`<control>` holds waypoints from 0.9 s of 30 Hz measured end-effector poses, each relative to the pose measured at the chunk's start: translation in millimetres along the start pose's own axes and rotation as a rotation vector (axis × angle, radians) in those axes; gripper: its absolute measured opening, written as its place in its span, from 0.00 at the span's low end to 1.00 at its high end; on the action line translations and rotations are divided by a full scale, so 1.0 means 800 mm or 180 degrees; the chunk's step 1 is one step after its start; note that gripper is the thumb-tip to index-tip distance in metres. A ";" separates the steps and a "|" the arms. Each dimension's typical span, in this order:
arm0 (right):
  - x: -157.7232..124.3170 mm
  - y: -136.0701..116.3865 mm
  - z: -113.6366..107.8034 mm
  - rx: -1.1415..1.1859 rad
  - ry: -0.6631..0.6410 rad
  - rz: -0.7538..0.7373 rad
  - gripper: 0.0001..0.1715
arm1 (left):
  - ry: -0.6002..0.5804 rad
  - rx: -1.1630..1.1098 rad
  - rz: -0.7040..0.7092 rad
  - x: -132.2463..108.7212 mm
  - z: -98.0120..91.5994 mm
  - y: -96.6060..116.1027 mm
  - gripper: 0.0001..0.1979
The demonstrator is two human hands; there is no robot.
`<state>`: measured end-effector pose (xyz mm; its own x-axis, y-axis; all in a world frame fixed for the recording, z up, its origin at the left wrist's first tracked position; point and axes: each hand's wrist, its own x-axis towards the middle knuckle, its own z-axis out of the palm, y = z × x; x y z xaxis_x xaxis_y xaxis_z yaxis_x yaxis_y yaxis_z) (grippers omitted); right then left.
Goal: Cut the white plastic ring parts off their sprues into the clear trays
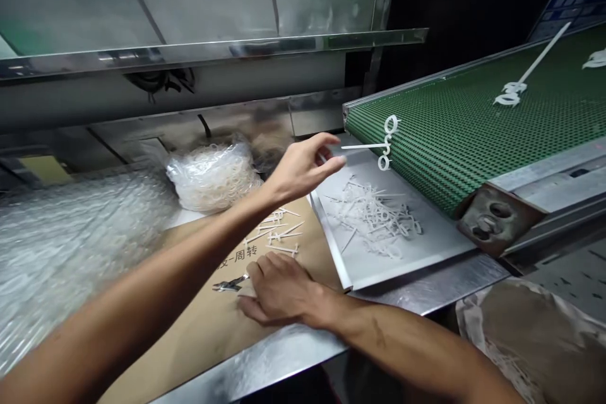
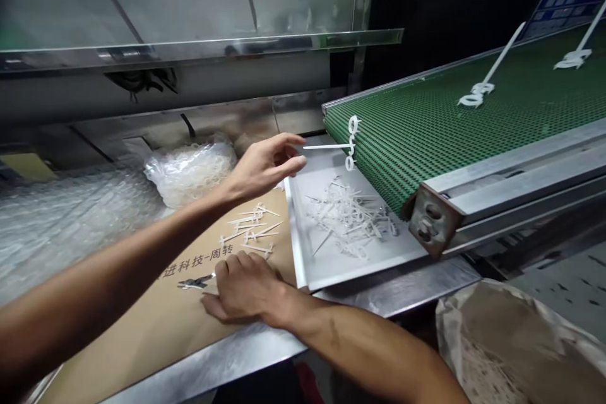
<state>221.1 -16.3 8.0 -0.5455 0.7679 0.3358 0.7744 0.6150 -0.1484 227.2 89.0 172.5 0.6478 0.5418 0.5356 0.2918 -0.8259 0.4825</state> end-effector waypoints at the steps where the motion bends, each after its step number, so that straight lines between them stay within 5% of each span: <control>1: 0.000 0.001 0.000 0.0008 0.0008 0.0014 0.26 | 0.0112 -0.0105 0.0091 0.011 0.014 0.008 0.15; 5: -0.001 0.001 -0.001 0.0049 0.0041 0.0033 0.26 | 0.0499 -0.0059 0.0426 0.038 0.040 0.024 0.08; 9: -0.003 0.000 -0.003 0.0040 0.0078 -0.0040 0.27 | 0.0630 0.0248 0.0216 0.020 0.008 0.021 0.09; 13: -0.003 0.000 -0.008 0.0005 0.0095 -0.0074 0.28 | 0.0454 0.0871 -0.0366 -0.050 -0.057 -0.001 0.10; 19: -0.002 0.001 -0.006 -0.0025 0.0127 0.0186 0.26 | 0.0432 0.1901 -0.1705 -0.201 -0.139 -0.058 0.12; 25: 0.004 0.005 -0.001 0.0001 0.0159 0.0486 0.24 | -0.0494 0.2155 -0.2358 -0.293 -0.153 -0.088 0.14; 27: 0.005 0.004 -0.004 -0.0009 0.0129 0.0534 0.26 | -0.0436 0.2056 -0.2362 -0.319 -0.147 -0.106 0.13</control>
<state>222.8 -11.8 11.4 -0.3953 0.8518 0.3438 0.8544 0.4784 -0.2029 -45.8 39.3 76.7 0.2098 0.9667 0.1464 0.9572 -0.2336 0.1708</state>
